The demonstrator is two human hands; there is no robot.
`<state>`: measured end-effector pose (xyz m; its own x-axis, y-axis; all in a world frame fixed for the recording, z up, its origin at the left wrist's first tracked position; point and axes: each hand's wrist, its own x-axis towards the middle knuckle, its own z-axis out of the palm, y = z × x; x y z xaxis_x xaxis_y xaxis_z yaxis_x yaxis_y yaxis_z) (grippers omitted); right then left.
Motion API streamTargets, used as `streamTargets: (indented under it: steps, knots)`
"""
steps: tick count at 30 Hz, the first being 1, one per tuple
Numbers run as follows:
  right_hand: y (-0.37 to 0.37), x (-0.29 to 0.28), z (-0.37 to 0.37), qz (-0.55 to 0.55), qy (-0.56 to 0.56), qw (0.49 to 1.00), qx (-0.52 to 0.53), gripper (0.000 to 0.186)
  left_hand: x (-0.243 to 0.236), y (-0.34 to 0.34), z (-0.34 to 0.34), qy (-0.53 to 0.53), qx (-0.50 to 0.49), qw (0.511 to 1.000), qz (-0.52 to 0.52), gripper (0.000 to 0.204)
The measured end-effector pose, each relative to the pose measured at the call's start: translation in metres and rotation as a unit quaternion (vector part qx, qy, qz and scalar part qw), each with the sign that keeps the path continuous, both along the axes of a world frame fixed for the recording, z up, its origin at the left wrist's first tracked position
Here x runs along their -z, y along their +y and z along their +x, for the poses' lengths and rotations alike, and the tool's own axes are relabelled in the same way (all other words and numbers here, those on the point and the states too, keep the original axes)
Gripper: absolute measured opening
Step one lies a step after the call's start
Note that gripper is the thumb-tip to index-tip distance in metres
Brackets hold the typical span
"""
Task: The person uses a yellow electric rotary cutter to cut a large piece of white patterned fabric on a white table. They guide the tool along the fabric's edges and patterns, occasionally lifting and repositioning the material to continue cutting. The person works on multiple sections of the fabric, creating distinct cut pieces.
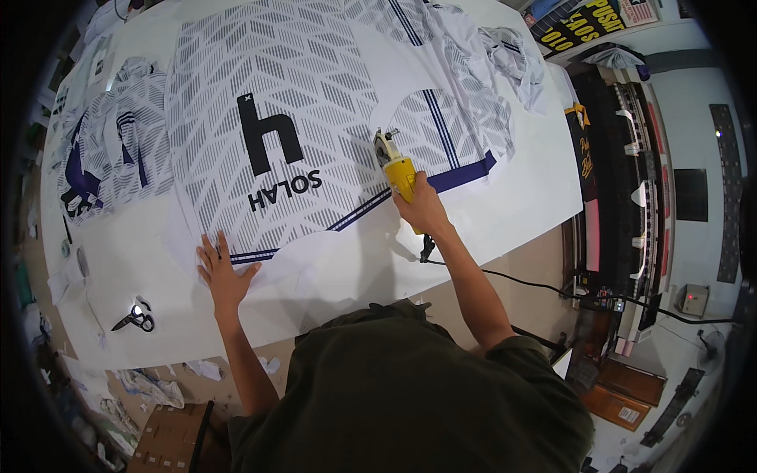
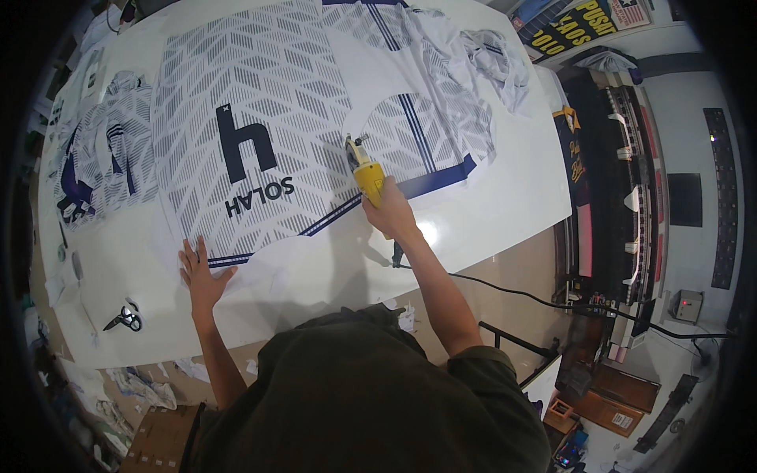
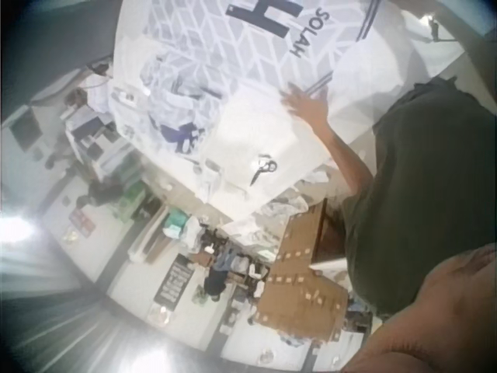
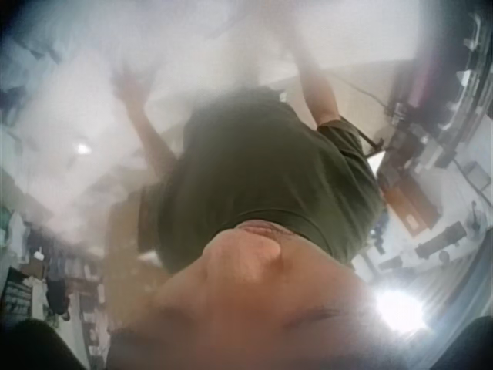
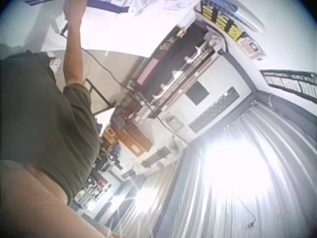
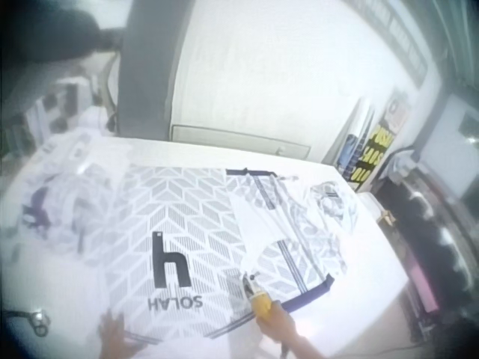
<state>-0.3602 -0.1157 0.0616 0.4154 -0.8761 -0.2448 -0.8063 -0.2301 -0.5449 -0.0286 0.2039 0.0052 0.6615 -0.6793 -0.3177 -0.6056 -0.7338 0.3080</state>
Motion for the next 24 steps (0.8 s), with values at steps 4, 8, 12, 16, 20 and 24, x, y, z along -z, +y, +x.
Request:
streamTargets:
  steps: [4,8,12,16,20,24]
  knots:
    - [-0.005,-0.002,0.018,0.011,0.017,1.000,0.015,0.052,0.003,0.003,0.001,-0.002,-0.002,1.000,-0.014,0.119]
    - [-0.011,-0.001,0.038,0.001,0.024,0.999,0.047,0.053,0.001,0.002,0.000,0.002,0.001,1.000,-0.028,0.121]
    - [-0.022,0.003,0.058,-0.012,0.022,0.998,0.060,0.054,-0.002,0.003,-0.001,0.013,-0.005,0.999,-0.036,0.121]
    - [-0.033,0.007,0.078,-0.019,0.020,0.996,0.082,0.056,-0.003,0.003,0.000,0.012,-0.011,0.999,-0.038,0.120]
    - [-0.042,0.010,0.096,-0.036,0.023,0.993,0.107,0.057,-0.002,0.003,0.001,0.024,-0.012,0.998,-0.048,0.119]
    - [-0.048,0.011,0.110,-0.040,0.021,0.990,0.133,0.063,-0.001,0.005,0.000,0.029,-0.018,0.998,-0.060,0.118]
